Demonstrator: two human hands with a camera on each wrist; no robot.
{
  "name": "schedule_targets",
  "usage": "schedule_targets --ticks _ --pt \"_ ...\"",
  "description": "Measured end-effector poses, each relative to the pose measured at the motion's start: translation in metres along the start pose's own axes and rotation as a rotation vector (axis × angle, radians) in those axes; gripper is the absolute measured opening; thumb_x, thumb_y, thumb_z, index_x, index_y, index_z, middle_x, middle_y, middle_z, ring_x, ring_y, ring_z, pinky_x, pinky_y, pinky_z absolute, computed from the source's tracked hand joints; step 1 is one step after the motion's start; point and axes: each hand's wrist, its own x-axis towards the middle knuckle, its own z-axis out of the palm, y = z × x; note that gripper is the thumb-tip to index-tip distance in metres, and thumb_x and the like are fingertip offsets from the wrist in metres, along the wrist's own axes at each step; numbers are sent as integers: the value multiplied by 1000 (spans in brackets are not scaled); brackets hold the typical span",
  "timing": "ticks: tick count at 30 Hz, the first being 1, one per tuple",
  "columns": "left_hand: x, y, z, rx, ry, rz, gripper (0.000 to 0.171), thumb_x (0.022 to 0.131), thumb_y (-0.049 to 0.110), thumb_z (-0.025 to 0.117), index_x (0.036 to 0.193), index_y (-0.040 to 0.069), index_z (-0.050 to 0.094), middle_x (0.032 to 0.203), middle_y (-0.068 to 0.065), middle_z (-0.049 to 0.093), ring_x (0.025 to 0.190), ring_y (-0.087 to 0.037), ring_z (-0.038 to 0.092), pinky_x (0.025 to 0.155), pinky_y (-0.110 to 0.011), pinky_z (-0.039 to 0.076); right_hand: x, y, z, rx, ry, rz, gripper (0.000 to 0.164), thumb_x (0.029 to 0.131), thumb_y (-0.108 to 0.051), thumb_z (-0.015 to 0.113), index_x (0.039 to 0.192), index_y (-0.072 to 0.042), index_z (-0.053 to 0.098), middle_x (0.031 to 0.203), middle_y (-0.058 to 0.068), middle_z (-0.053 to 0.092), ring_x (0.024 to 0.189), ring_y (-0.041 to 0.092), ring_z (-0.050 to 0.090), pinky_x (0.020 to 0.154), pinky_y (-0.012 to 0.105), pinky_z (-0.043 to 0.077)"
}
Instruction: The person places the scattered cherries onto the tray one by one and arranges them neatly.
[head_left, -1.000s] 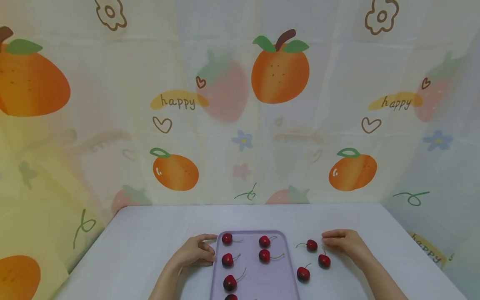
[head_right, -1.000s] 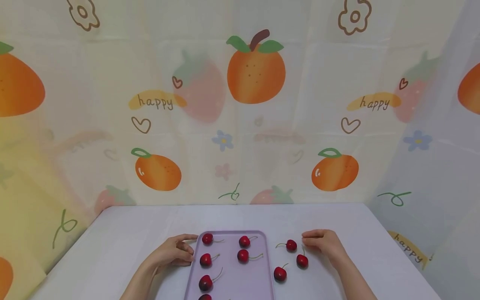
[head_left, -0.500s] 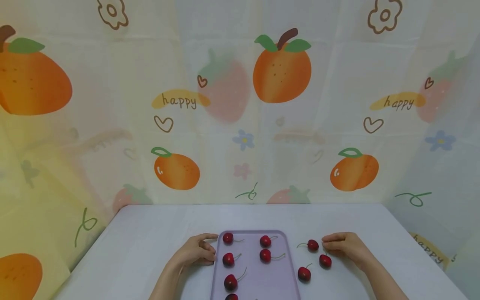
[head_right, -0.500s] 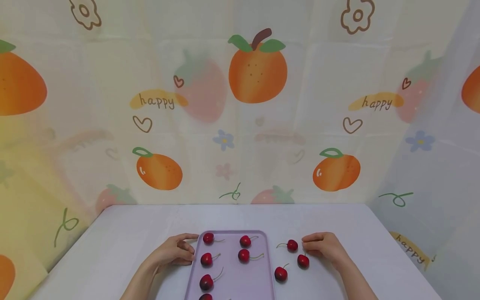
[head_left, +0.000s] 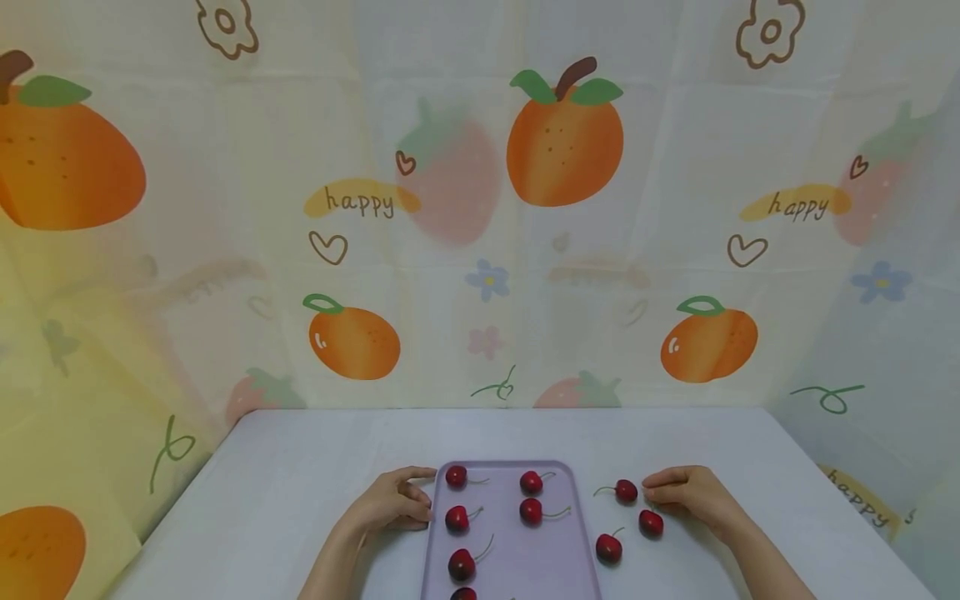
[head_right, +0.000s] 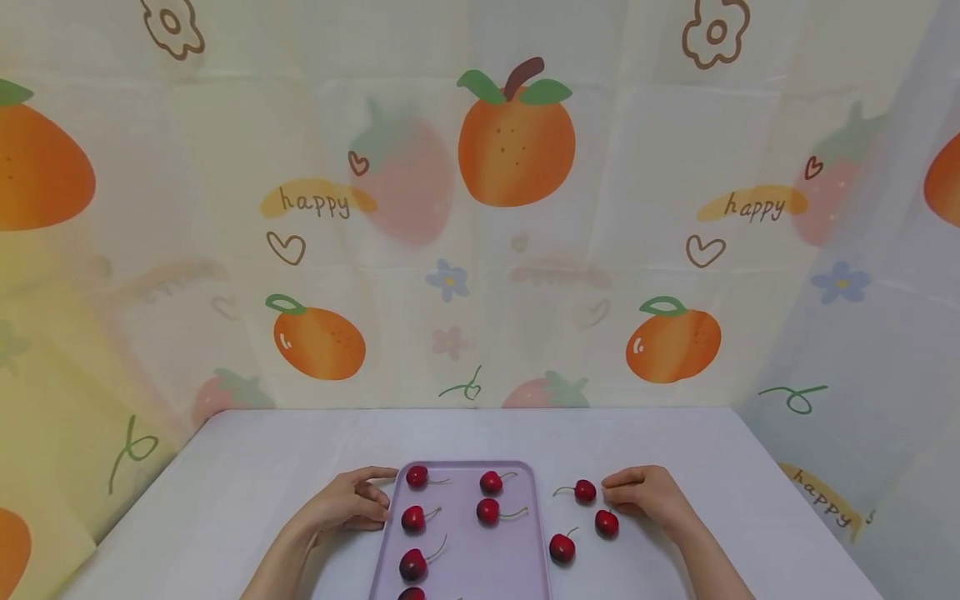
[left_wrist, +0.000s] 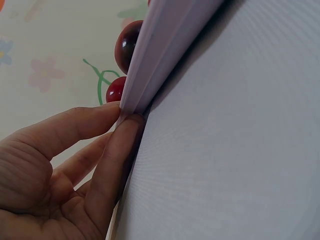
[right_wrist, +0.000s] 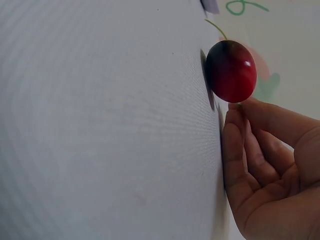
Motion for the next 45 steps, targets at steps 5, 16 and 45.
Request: schedule_targets --ticks 5,16,45 --pt "0 0 0 -9 -8 9 71 76 -1 76 140 -6 47 82 -4 62 70 -12 65 69 -32 64 0 0 0 11 -13 -15 30 88 -16 72 110 5 71 98 6 76 81 11 67 78 26 62" --pt "-3 4 1 -7 -3 11 70 76 -1 76 140 -6 47 83 -4 62 70 -12 65 69 -31 64 1 1 -3 29 -27 -19 29 89 -14 70 110 7 71 95 5 76 79 11 65 72 22 61" --pt "-2 3 0 9 6 -3 70 76 0 77 140 -5 49 84 -5 62 70 -13 66 69 -32 64 -3 7 -12 261 -42 26 40 93 -18 66 124 8 63 104 1 75 84 10 67 78 23 62"
